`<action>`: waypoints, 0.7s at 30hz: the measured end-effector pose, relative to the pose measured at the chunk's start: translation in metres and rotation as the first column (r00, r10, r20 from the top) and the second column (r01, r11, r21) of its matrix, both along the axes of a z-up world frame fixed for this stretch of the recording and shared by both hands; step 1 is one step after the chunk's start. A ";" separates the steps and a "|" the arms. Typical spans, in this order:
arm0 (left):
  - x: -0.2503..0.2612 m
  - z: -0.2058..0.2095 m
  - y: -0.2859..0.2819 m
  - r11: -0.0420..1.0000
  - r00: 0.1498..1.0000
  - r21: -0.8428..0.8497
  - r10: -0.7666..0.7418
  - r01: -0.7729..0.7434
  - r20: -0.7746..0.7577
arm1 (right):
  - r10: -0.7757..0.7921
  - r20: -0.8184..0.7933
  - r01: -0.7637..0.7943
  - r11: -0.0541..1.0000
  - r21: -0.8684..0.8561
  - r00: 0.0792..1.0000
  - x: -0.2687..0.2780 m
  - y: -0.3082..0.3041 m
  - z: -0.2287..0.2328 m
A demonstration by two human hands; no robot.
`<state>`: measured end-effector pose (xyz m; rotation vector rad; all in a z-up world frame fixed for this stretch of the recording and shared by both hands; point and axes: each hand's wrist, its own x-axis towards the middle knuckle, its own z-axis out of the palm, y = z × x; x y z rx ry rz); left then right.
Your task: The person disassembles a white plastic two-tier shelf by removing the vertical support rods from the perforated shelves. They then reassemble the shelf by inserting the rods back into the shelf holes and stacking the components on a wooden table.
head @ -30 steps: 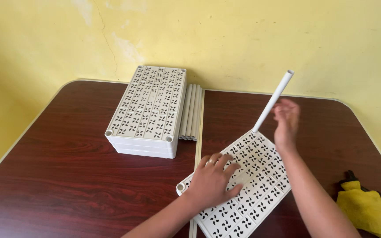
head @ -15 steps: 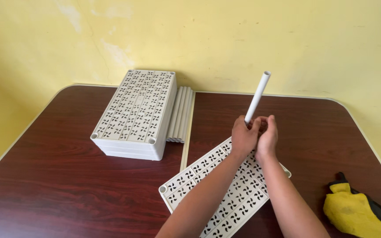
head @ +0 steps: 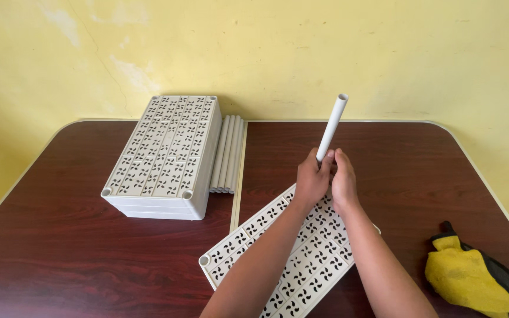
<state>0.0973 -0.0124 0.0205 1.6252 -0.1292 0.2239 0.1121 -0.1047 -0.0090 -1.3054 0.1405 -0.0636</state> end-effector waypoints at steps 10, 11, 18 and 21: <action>0.000 0.010 0.005 0.989 0.968 0.108 0.120 -0.098 -0.220 | 0.093 -0.107 -0.100 0.993 -0.062 0.990 -0.012 0.006 0.007; 0.003 0.007 0.007 0.994 0.968 0.076 0.094 -0.078 -0.231 | 0.109 -0.106 -0.116 0.992 -0.057 0.988 -0.012 0.005 0.007; 0.025 -0.019 0.030 0.960 0.951 -0.095 -0.275 0.264 -0.140 | 0.116 -0.068 -0.117 0.993 -0.025 0.991 -0.014 0.008 -0.001; 0.019 -0.015 0.030 0.970 0.967 -0.095 -0.233 0.223 -0.103 | 0.110 -0.025 -0.111 0.993 -0.033 0.994 -0.012 0.009 0.000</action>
